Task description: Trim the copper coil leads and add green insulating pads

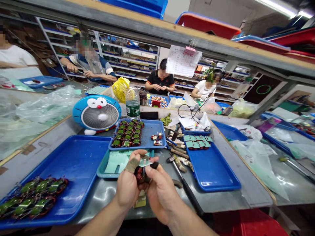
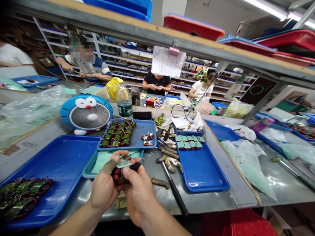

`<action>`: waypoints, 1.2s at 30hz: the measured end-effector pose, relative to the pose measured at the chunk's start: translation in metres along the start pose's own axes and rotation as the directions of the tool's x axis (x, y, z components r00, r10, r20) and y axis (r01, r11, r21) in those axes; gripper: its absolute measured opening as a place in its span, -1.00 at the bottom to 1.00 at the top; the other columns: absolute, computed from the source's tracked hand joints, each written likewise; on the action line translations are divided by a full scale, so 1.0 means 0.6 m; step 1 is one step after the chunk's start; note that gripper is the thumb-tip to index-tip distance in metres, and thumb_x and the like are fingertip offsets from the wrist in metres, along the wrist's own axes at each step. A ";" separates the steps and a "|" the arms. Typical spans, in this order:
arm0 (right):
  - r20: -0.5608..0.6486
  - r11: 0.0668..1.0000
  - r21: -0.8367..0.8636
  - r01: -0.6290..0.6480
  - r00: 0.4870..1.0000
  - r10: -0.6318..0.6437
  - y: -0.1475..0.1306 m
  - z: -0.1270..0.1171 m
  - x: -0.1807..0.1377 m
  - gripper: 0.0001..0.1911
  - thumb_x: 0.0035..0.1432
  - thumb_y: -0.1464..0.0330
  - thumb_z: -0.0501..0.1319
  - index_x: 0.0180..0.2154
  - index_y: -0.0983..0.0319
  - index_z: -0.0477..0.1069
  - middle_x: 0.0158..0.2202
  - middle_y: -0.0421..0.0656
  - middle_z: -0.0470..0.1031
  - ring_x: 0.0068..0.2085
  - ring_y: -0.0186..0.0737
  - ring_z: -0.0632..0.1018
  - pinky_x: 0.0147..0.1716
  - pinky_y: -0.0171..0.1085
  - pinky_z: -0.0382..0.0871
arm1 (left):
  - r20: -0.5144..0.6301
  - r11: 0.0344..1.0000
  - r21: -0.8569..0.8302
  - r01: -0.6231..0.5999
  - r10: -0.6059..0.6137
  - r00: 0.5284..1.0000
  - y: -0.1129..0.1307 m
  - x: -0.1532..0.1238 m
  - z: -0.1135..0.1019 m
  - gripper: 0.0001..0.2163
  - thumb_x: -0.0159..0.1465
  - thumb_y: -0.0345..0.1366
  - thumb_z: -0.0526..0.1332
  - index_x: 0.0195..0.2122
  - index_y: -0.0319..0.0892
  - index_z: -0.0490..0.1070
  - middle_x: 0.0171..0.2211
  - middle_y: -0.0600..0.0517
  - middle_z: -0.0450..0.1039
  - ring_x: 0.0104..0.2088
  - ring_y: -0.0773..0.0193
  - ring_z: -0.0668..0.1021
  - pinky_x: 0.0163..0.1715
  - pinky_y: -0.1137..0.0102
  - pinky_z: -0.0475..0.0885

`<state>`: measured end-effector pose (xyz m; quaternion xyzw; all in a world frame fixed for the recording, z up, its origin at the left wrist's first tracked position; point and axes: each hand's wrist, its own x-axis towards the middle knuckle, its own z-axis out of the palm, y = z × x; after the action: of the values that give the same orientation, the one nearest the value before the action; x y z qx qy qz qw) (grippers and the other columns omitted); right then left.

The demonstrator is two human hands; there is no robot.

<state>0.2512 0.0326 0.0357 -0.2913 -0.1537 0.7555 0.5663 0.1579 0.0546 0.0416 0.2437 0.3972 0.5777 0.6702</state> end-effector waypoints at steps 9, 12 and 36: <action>-0.078 1.000 0.029 -0.007 0.997 0.009 0.008 0.006 0.001 -0.61 -0.06 0.35 0.47 -0.19 0.19 0.41 -0.28 -0.26 0.54 -0.30 -0.29 0.49 -0.37 -0.36 0.31 | 0.028 0.999 -0.023 0.033 -0.033 0.999 0.001 0.000 -0.010 -0.56 0.15 -0.03 0.45 -0.03 -0.05 0.38 -0.31 -0.03 0.66 -0.57 0.17 0.61 -0.74 0.53 0.22; -0.087 1.000 0.012 0.002 0.996 -0.001 0.010 0.007 0.000 -0.62 -0.06 0.35 0.46 -0.18 0.19 0.42 -0.27 -0.26 0.54 -0.28 -0.29 0.48 -0.36 -0.36 0.31 | 0.035 0.998 -0.048 0.046 -0.044 0.998 -0.001 0.002 -0.013 -0.56 0.16 -0.04 0.44 -0.02 -0.04 0.39 -0.32 -0.01 0.66 -0.60 0.21 0.58 -0.74 0.54 0.23; 0.098 0.948 -0.223 0.228 0.973 -0.211 0.030 -0.053 0.004 -0.47 0.14 0.24 0.51 0.07 0.17 0.40 -0.02 -0.07 0.63 0.00 -0.08 0.62 0.03 -0.13 0.47 | -0.004 1.000 0.022 -0.016 0.016 1.000 -0.018 -0.005 -0.016 -0.44 0.16 0.09 0.48 0.09 -0.04 0.44 -0.06 -0.11 0.66 -0.14 -0.04 0.70 -0.30 0.34 0.58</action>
<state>0.2564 0.0261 0.0001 -0.3089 -0.2935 0.6747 0.6027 0.1564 0.0484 0.0287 0.2531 0.4031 0.5789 0.6621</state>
